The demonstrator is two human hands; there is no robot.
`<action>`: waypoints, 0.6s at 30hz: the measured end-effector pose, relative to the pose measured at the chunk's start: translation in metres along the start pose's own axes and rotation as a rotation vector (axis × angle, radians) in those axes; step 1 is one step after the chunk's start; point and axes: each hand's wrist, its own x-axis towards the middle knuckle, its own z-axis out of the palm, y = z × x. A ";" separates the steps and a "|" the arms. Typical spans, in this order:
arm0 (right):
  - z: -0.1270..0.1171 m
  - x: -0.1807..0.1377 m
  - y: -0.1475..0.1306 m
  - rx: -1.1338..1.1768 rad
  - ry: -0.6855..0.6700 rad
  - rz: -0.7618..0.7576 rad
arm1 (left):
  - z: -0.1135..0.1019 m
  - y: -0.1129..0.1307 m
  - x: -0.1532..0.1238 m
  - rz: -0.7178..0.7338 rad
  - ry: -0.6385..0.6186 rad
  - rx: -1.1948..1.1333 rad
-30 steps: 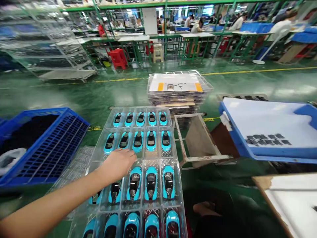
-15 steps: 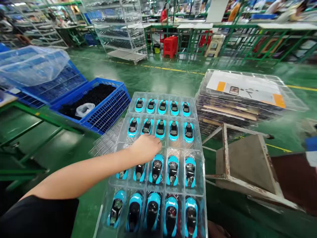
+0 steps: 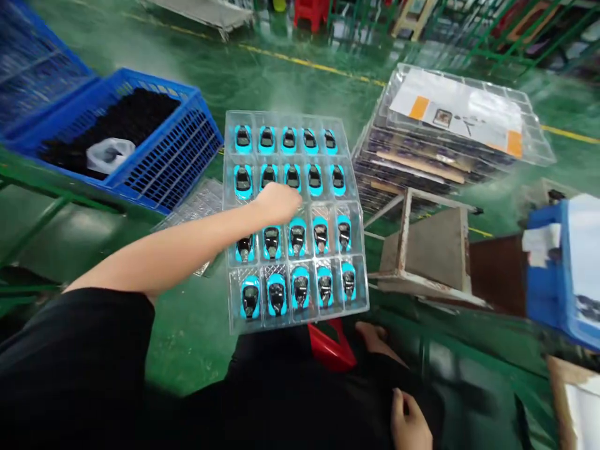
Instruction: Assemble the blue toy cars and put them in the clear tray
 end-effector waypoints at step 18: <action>0.028 0.000 0.022 0.110 0.022 0.194 | 0.152 -0.009 0.180 -0.020 -0.343 0.322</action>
